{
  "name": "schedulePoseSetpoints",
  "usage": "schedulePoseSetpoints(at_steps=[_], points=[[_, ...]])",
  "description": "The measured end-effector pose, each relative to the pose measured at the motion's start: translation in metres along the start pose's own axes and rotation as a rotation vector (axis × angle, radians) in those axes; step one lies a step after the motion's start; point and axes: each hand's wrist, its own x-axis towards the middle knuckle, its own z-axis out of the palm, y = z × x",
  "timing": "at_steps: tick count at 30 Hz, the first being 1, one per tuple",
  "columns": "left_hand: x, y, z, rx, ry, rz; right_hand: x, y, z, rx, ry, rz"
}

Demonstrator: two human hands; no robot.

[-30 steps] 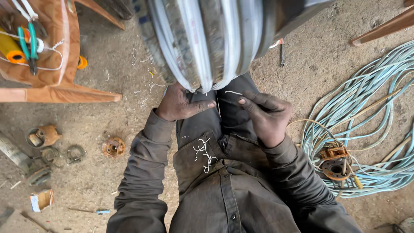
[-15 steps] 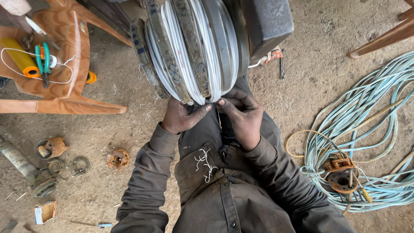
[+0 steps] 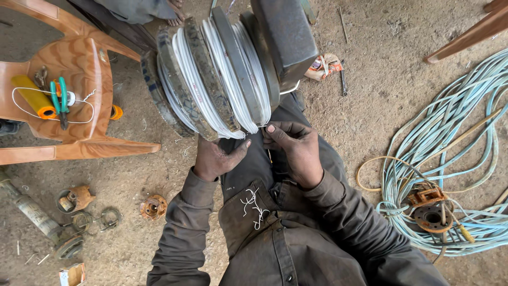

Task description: The person sits on the ground with a winding rack holding a bundle of white wires across their lap. They twist small wire ties around the bundle at intervals to secure the strands together, then pick up pliers and trim the excess tie ends.

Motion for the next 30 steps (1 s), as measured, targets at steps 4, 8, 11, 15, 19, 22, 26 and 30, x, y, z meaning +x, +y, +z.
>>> schedulePoseSetpoints(at_steps=[4, 8, 11, 15, 19, 22, 26, 30], points=[[0.004, 0.002, -0.002, 0.053, -0.025, -0.019, 0.004, -0.004, 0.000, -0.140, -0.018, -0.096], [0.007, -0.002, -0.001, 0.174, -0.109, -0.064, 0.007, -0.006, 0.003, -0.198, -0.007, -0.118], [0.007, -0.006, 0.000, 0.164, -0.080, -0.024, 0.008, -0.006, 0.004, -0.207, -0.030, -0.140], [0.008, -0.010, -0.003, -0.075, -0.104, -0.062, 0.011, -0.008, 0.001, -0.250, -0.041, -0.123], [0.015, -0.014, -0.011, -0.056, -0.183, 0.007, 0.014, -0.014, -0.003, -0.274, -0.083, -0.091], [0.016, -0.016, -0.017, 0.050, -0.127, 0.200, 0.015, -0.017, -0.003, -0.295, -0.081, -0.054], [0.013, -0.023, -0.015, -0.177, -0.197, -0.005, 0.017, -0.019, -0.002, -0.281, -0.080, -0.028], [0.013, -0.028, -0.010, -0.143, -0.217, 0.034, 0.022, -0.024, -0.004, -0.278, -0.126, 0.048]])
